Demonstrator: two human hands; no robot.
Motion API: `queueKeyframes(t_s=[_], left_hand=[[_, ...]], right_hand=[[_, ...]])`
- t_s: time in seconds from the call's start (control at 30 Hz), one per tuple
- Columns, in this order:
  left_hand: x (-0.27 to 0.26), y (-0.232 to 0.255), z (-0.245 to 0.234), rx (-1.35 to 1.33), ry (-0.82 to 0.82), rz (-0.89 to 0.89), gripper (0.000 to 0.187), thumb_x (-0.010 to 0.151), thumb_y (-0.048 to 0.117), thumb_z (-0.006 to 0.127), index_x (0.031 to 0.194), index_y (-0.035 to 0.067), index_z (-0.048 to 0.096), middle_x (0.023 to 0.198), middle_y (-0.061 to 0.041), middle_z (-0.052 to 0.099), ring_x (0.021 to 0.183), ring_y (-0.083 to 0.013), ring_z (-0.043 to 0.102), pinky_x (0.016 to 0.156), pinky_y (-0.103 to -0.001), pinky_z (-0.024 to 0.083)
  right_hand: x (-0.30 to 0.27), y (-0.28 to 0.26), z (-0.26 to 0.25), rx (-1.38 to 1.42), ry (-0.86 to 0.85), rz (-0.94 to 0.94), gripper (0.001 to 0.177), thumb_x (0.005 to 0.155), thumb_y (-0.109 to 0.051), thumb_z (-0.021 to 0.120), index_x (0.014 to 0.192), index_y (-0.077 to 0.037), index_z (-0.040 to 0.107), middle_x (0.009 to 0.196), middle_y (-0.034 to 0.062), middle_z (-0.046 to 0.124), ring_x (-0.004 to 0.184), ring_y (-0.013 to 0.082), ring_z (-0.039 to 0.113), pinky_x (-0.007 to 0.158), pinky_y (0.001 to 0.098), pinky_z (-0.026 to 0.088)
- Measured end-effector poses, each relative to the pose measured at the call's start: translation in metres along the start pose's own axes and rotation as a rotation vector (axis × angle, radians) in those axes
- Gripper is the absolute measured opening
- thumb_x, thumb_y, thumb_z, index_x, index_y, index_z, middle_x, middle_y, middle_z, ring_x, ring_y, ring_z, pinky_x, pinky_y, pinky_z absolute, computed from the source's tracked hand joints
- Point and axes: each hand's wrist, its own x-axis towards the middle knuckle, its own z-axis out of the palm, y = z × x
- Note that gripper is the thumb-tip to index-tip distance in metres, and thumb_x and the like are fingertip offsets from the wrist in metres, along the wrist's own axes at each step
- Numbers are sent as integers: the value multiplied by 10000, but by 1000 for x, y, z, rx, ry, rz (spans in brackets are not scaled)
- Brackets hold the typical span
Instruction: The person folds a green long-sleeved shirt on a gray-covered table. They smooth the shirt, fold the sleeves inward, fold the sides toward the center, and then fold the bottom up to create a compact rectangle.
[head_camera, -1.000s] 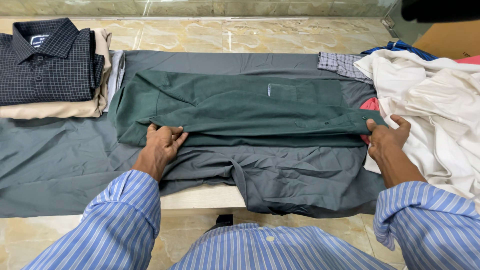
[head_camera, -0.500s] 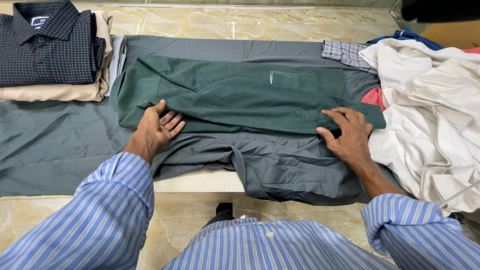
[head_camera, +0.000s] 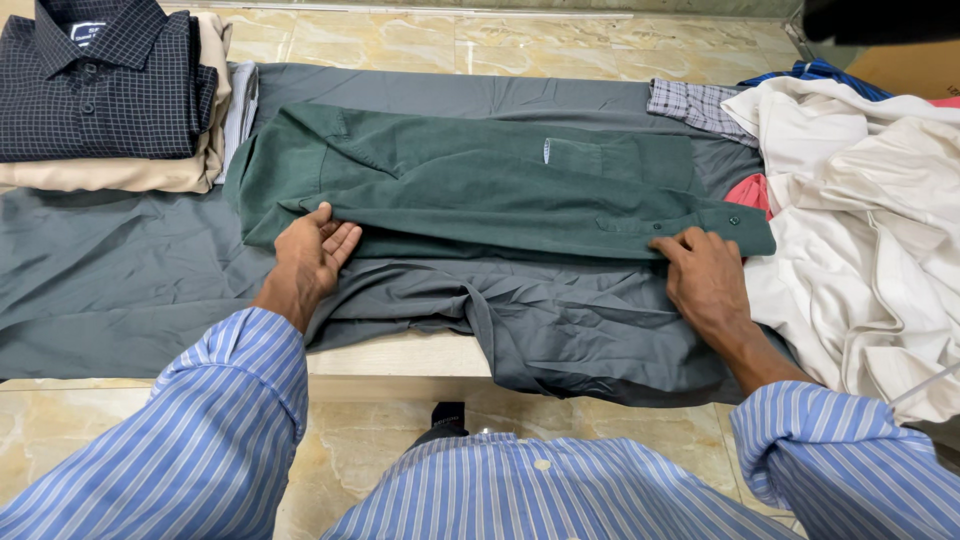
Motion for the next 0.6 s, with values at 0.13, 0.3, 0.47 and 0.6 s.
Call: queueKeyframes(t_s=[0.13,0.3,0.47,0.6], left_hand=[[0,-9,0,199,88,61,223,997,86,564,1187,-30,548,1167,-186,661,998,-342,748,836,-418,631],[-3,-12,2,349,115,156,116,978,-7,529,1077,11,470,1184,-171,638,975,-329,741,809,-397,636],[-15,-4,8,394,126,86,382,958,-34,576,1299,-57,407,1212,-234,630,998,-322,733,841,-369,632],[-19,13,10,324,33,-51,455,985,114,614,1383,-82,514,1286,-215,633,996,-290,749,906,-389,652]], right_hand=[[-2,2,7,-45,-18,47,383,833,-23,664,1190,-149,717,991,115,596,913,318,594,846,465,481],[11,11,11,-116,24,88,409,810,8,666,1200,-118,666,1031,128,584,941,336,597,850,460,499],[11,10,14,-177,-62,155,420,803,-29,692,1208,-124,636,1027,144,586,937,352,613,809,484,507],[10,8,20,-170,-119,303,428,809,-68,685,1222,-109,582,1070,194,579,952,408,636,754,533,543]])
